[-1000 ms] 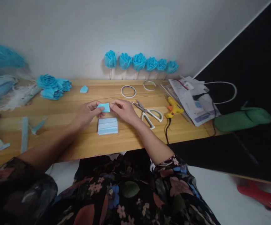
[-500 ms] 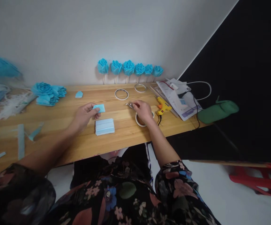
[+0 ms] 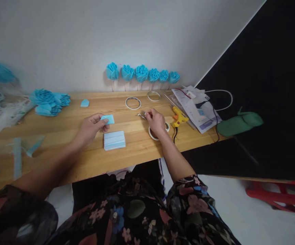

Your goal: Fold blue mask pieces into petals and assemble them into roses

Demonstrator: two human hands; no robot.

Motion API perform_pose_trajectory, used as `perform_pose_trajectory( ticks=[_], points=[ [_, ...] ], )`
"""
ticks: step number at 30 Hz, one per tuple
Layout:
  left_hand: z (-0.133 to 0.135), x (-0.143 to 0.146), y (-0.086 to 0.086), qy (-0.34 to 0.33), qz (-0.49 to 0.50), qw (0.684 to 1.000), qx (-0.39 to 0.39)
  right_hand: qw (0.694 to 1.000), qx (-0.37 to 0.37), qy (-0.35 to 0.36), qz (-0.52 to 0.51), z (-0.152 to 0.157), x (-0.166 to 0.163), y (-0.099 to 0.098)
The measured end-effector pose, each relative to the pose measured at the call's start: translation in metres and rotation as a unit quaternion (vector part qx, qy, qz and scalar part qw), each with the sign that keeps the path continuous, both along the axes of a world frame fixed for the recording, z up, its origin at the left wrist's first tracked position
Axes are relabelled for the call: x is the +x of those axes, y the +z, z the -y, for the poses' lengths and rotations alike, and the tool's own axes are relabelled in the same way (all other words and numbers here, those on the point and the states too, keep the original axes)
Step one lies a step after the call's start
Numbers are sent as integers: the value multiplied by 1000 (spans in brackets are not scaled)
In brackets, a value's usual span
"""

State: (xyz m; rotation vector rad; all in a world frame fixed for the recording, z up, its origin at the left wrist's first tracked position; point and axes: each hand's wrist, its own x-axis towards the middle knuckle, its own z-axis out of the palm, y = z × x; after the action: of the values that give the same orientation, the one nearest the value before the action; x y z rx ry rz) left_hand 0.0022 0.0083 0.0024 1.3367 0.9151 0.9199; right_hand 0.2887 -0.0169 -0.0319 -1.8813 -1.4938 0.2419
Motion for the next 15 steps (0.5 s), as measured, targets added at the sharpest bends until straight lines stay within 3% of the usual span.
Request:
perform_pose_trajectory(
  ticks=[3, 6, 11, 15],
  points=[
    [1, 0, 1, 0, 0, 1000, -8, 995, 38, 4, -95, 2, -3, 3],
    [1, 0, 1, -11, 5, 1000, -19, 983, 106, 20, -151, 9, -19, 22],
    [1, 1, 0, -44, 13, 998, -37, 967, 160, 187, -62, 17, -58, 62],
    [1, 0, 1, -53, 6, 998, -44, 934, 190, 302, 12, 5, -78, 69]
  ],
)
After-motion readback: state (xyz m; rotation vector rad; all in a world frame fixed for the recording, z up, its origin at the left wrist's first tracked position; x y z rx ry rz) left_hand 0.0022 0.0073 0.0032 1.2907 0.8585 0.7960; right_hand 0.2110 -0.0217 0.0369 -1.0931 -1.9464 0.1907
